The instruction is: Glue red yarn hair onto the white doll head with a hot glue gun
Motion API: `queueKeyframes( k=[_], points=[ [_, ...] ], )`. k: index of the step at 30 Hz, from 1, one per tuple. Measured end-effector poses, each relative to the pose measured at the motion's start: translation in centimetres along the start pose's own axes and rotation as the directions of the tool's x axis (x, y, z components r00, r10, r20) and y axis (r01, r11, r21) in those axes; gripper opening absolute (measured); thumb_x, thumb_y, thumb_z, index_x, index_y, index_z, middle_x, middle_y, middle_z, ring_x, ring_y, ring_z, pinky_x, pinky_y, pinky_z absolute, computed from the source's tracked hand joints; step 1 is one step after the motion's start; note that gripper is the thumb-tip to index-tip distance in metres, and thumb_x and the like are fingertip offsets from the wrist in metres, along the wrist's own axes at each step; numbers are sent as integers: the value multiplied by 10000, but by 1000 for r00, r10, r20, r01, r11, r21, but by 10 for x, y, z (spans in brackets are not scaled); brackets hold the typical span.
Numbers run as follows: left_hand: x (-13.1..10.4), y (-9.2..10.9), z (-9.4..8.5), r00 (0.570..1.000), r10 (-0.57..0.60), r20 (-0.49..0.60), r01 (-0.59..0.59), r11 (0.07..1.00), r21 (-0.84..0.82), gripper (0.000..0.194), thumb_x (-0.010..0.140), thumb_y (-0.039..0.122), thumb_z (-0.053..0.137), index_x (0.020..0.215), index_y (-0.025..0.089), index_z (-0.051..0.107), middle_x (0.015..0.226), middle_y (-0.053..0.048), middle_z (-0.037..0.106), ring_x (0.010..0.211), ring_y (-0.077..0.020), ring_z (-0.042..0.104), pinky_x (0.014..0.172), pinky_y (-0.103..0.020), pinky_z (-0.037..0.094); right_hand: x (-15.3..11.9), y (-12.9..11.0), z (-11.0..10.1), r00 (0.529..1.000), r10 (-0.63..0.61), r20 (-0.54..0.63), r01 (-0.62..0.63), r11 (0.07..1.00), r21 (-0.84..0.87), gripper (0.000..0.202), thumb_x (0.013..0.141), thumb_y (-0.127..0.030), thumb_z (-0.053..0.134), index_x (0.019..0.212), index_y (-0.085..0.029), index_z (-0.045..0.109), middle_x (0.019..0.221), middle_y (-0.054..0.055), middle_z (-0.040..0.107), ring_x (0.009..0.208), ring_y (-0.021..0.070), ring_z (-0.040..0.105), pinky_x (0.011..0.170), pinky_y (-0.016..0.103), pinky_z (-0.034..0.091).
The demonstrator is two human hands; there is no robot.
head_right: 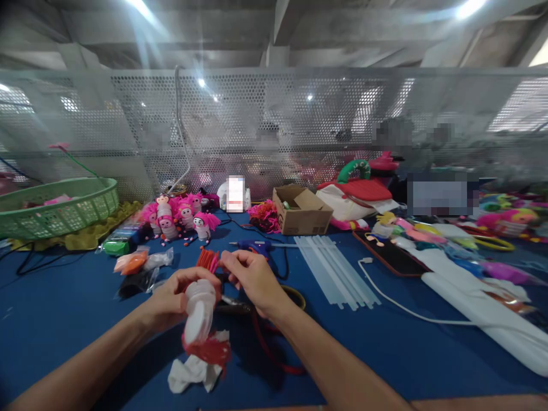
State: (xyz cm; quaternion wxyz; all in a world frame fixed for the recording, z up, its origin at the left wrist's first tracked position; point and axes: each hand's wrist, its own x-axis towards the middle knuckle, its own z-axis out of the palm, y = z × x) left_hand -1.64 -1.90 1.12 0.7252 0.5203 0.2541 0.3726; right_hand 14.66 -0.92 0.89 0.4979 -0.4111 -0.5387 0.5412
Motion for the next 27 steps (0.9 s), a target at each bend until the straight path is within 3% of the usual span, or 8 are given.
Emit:
queueKeyframes(
  k=[3,9,16,23,27],
  points=[
    [0,-5,-1,999,-13,45,13,1000,3,507,409,393,787,833,136,682,688,-67,632,558,-114,522,506,-198,371,0,2,3,995,101,8,-101,991,91,371,654,-531,588,612,-166,542,497,-55,488,437,66,397,420,209,282],
    [-2,-7,-1,996,-31,85,32,999,-14,491,416,385,786,830,144,682,716,-79,647,575,-128,544,524,-211,393,1,-1,2,995,93,-23,-85,969,230,347,612,-471,643,769,-168,583,583,-56,511,481,65,427,424,201,280],
    [-2,-7,0,996,-60,71,60,998,2,501,420,400,776,837,138,679,719,-90,645,556,-133,541,486,-205,375,0,-3,3,996,66,-55,-55,980,191,249,557,-366,701,656,-157,610,535,-59,505,458,51,394,435,207,276],
    [-1,-4,1,999,12,50,-8,996,-87,519,439,443,757,838,121,676,686,-87,632,562,-146,551,505,-220,395,6,-1,-5,983,63,-171,-19,969,247,333,579,-458,664,715,-158,615,549,-53,490,439,47,396,391,191,250],
    [-1,-4,1,998,13,58,-9,997,-78,499,447,427,759,836,126,679,684,-81,631,553,-135,549,497,-207,391,3,-2,-5,991,80,-108,-59,982,181,334,603,-472,652,617,-151,559,486,-68,449,403,33,364,382,181,220]
  ],
)
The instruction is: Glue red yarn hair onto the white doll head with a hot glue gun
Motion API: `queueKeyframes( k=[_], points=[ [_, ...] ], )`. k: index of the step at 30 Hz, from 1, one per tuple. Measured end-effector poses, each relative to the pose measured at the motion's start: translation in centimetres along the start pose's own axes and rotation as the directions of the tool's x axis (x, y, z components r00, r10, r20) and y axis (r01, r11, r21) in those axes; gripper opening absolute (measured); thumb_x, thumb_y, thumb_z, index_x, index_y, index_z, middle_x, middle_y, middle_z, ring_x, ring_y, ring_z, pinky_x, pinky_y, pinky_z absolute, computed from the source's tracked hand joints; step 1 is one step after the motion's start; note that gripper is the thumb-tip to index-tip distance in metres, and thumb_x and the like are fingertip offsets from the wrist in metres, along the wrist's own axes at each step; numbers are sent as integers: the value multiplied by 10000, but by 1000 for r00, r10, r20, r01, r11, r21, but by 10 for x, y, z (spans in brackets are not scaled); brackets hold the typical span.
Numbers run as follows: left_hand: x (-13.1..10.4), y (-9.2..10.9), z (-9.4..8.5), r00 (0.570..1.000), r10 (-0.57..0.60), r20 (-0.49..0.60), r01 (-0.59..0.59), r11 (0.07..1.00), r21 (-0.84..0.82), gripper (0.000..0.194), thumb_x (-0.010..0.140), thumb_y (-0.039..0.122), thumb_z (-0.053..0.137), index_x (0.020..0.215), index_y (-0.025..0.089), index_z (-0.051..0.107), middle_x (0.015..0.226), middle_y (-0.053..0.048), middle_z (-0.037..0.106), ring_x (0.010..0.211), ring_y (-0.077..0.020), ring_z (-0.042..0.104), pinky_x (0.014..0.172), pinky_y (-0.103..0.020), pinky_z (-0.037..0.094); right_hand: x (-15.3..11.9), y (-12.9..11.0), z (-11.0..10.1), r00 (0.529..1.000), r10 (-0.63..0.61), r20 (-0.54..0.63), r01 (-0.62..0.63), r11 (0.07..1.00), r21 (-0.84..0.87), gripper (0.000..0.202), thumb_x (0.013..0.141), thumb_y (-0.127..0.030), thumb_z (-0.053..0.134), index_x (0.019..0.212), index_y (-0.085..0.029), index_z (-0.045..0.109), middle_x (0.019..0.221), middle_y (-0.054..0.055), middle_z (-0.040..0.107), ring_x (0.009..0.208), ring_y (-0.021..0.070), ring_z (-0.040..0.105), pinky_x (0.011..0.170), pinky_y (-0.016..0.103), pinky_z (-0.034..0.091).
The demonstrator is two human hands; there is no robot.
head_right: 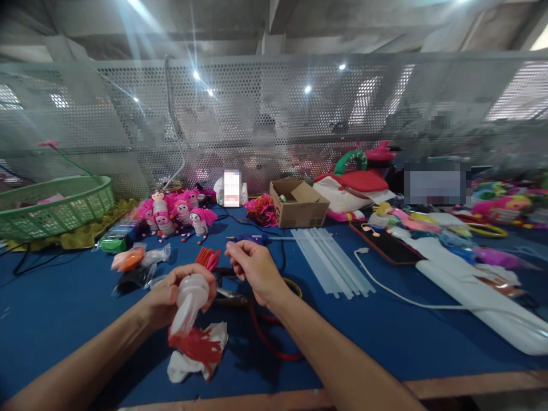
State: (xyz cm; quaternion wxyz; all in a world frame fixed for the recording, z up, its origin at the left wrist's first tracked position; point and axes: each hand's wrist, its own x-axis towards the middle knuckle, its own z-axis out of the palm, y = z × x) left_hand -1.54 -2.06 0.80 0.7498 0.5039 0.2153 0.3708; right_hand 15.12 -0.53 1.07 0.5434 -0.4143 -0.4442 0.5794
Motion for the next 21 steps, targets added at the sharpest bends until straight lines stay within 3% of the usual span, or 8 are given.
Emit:
queueKeyframes(
  k=[9,15,21],
  points=[
    [-1,-5,1,996,-77,49,74,995,68,466,443,387,771,833,146,685,697,-70,646,552,-116,536,480,-186,359,-7,0,8,991,90,97,-80,992,-100,330,592,-438,668,561,-154,503,430,-87,398,374,21,310,356,170,165],
    [1,-6,1,989,-107,106,100,992,72,470,425,353,784,828,133,687,708,-74,650,576,-120,542,516,-196,387,-3,3,6,975,175,138,-178,984,15,302,558,-377,707,564,-141,519,410,-81,421,352,17,329,332,155,153],
    [1,-6,1,995,-94,38,91,994,62,491,424,399,778,829,137,688,710,-74,651,543,-109,534,455,-174,347,0,2,5,990,119,75,-129,981,148,316,501,-352,738,619,-143,533,422,-88,427,367,15,333,328,136,201]
  ],
)
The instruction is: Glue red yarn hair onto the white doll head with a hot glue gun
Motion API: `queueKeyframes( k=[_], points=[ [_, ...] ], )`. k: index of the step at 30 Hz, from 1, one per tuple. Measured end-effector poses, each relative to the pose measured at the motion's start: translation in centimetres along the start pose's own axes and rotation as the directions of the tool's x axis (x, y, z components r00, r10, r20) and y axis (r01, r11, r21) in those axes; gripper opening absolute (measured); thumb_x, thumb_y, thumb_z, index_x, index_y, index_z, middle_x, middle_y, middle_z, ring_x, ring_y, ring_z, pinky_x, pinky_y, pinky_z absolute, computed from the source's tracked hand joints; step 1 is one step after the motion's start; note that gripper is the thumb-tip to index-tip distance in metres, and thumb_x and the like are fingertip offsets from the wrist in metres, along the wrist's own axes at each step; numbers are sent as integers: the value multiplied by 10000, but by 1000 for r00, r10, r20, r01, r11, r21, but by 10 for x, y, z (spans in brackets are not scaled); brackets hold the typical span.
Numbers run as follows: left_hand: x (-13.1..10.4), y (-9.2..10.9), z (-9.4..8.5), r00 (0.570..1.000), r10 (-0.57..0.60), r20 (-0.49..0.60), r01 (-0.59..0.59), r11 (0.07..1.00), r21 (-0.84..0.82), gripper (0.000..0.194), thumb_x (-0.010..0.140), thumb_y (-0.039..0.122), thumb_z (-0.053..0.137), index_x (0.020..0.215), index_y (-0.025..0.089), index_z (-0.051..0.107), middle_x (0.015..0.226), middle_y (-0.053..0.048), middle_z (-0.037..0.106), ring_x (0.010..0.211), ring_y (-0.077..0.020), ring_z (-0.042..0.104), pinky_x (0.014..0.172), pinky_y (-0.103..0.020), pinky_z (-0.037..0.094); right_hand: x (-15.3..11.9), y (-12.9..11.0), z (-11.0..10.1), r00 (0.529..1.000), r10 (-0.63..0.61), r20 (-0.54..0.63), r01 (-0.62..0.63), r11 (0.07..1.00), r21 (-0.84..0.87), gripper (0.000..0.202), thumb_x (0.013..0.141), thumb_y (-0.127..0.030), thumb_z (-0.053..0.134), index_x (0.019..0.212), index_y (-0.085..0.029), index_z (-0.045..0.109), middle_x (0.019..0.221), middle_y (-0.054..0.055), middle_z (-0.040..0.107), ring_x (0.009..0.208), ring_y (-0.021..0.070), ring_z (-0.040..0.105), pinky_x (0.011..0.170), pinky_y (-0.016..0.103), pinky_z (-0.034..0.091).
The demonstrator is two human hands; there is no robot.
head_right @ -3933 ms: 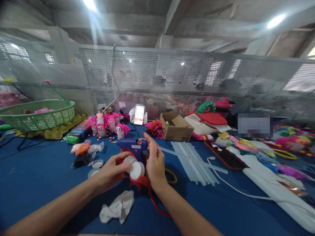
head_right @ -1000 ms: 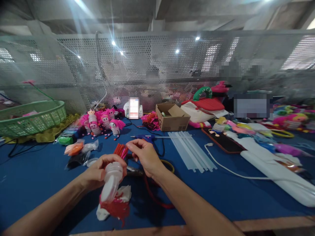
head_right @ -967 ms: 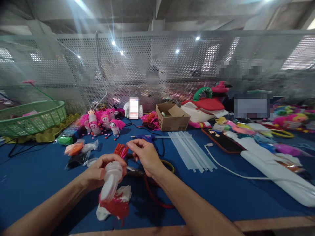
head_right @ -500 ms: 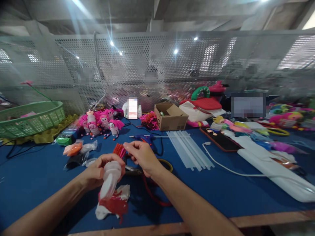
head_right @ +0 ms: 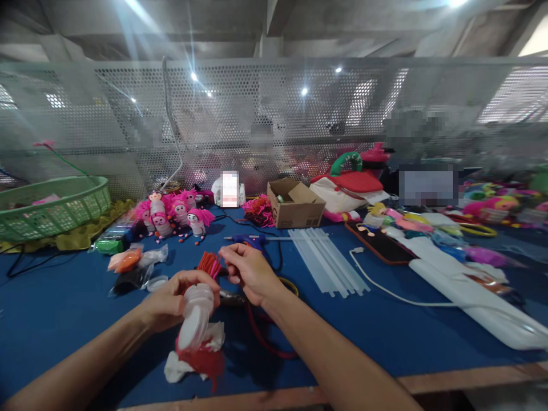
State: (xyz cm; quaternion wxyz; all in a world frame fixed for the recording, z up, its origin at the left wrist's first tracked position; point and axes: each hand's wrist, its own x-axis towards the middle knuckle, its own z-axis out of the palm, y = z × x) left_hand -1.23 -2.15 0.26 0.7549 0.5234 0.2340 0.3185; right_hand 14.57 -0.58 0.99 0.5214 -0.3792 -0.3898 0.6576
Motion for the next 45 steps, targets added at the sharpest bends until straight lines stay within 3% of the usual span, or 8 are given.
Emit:
queueKeyframes(
  k=[5,10,12,17,22,28,33,45],
  points=[
    [2,0,-1,992,54,-112,-65,994,-90,510,446,414,769,848,113,681,686,-68,639,538,-114,543,464,-184,376,7,-14,-12,968,-176,-177,195,977,90,360,504,-393,727,656,-161,498,605,-56,554,442,22,431,343,131,280],
    [9,4,-2,942,93,-323,-177,954,-241,360,554,371,732,799,112,683,722,-62,662,619,-121,580,582,-196,451,8,-36,-31,816,-463,-346,484,874,-29,271,612,-368,672,690,-172,503,583,-49,580,440,40,471,367,151,347],
    [10,6,-2,925,94,-368,-205,939,-276,289,587,326,720,769,105,676,717,-59,667,639,-120,589,605,-190,460,3,-37,-30,787,-544,-290,526,838,-144,216,658,-341,648,714,-164,539,569,-42,572,456,54,495,391,166,387],
    [13,6,0,907,74,-414,-234,907,-351,230,640,286,686,777,104,656,689,-50,660,581,-98,577,515,-166,436,-19,-26,-7,830,-558,18,506,739,-444,178,750,-337,565,799,-167,584,664,9,620,519,95,553,431,207,440],
    [15,2,1,891,39,-451,-226,902,-368,178,672,266,663,745,104,653,693,-41,660,584,-97,580,529,-174,441,-34,-21,8,700,-698,152,621,490,-612,117,778,-256,539,729,-177,609,728,16,611,640,103,574,609,226,487],
    [16,0,0,901,33,-432,-210,905,-370,163,708,253,628,770,105,659,731,-51,671,633,-114,597,581,-193,454,-33,-23,6,808,-585,71,533,674,-512,157,743,-271,584,854,-170,628,725,12,655,554,99,610,535,217,532],
    [16,2,1,898,43,-438,-223,902,-369,175,732,260,603,790,104,659,739,-54,670,651,-113,596,605,-197,456,-30,-21,4,839,-543,33,482,713,-509,143,730,-290,597,782,-160,627,689,16,655,544,111,616,506,217,528],
    [15,1,4,910,82,-407,-239,905,-351,196,712,275,625,796,101,661,680,-45,656,581,-99,570,567,-189,437,-32,-17,9,740,-665,103,559,523,-644,95,767,-265,553,731,-192,604,730,14,624,661,128,580,616,239,474]
  ],
)
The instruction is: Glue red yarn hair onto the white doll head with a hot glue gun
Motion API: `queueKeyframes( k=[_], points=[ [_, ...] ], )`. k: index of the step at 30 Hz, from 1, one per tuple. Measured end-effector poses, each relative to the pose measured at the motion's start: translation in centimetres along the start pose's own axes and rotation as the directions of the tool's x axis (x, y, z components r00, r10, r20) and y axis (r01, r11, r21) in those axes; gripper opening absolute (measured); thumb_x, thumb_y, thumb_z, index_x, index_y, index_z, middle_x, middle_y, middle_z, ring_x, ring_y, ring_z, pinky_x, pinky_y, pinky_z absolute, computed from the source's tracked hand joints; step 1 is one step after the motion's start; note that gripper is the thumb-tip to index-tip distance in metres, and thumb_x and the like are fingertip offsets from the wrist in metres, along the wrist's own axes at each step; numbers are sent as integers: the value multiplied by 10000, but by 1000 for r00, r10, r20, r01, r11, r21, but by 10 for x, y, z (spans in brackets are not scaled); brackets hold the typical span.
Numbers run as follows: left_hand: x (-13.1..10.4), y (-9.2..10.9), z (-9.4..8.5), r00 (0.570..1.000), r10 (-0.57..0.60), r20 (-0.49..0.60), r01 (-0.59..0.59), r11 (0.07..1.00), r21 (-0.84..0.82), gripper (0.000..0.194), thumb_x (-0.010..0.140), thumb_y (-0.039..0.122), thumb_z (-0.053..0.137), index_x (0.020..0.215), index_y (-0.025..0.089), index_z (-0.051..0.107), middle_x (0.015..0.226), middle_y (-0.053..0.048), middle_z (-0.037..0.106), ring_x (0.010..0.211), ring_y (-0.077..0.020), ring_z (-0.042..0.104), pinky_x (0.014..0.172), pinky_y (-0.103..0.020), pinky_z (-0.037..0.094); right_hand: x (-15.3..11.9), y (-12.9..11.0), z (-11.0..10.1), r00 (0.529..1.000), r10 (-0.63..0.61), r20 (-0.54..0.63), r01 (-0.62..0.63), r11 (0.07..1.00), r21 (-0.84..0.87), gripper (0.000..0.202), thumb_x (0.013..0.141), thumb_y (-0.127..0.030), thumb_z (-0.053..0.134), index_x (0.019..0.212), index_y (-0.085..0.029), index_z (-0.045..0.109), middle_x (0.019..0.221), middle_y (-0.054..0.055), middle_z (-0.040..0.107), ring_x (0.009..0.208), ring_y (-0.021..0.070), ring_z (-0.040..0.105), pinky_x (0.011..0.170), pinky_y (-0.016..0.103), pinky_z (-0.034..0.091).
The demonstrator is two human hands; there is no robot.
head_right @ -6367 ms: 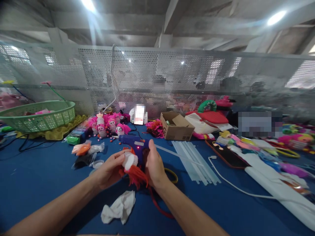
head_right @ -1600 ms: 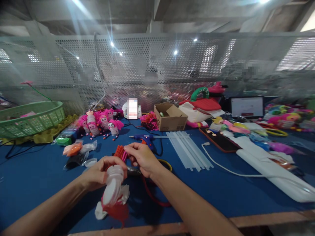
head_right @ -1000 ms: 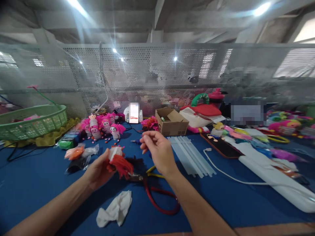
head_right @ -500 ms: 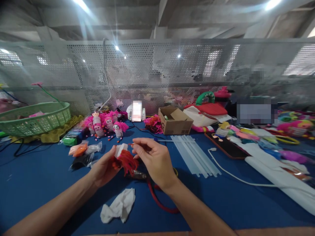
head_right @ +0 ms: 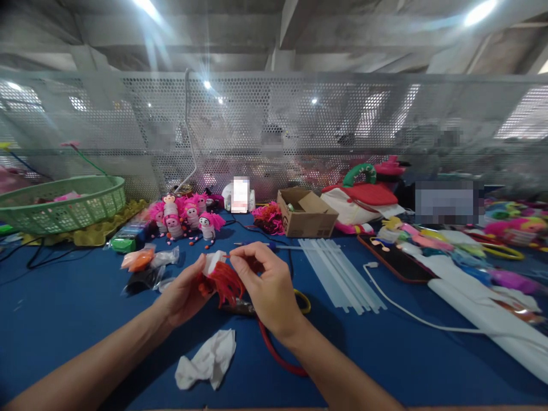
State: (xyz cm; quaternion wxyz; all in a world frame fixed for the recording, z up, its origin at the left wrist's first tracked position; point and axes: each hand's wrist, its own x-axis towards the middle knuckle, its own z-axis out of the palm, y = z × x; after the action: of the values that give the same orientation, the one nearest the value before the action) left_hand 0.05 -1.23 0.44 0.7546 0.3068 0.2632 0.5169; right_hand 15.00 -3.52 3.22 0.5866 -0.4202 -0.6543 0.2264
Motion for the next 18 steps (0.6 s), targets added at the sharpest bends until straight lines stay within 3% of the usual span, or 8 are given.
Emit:
queueKeyframes(
  k=[5,18],
  points=[
    [0,0,1,1000,-7,-9,7,1000,17,224,701,299,635,803,101,663,756,-58,671,645,-112,585,609,-201,439,-3,1,2,997,-72,28,74,995,-60,90,777,-229,537,726,-188,599,713,3,599,639,113,556,590,220,448],
    [0,0,2,999,12,34,-12,1000,-2,188,692,282,644,746,103,663,626,-31,633,538,-84,543,550,-179,433,-2,1,1,966,-253,52,258,957,-132,95,778,-153,519,749,-197,597,721,12,593,693,126,560,628,245,448]
  ],
)
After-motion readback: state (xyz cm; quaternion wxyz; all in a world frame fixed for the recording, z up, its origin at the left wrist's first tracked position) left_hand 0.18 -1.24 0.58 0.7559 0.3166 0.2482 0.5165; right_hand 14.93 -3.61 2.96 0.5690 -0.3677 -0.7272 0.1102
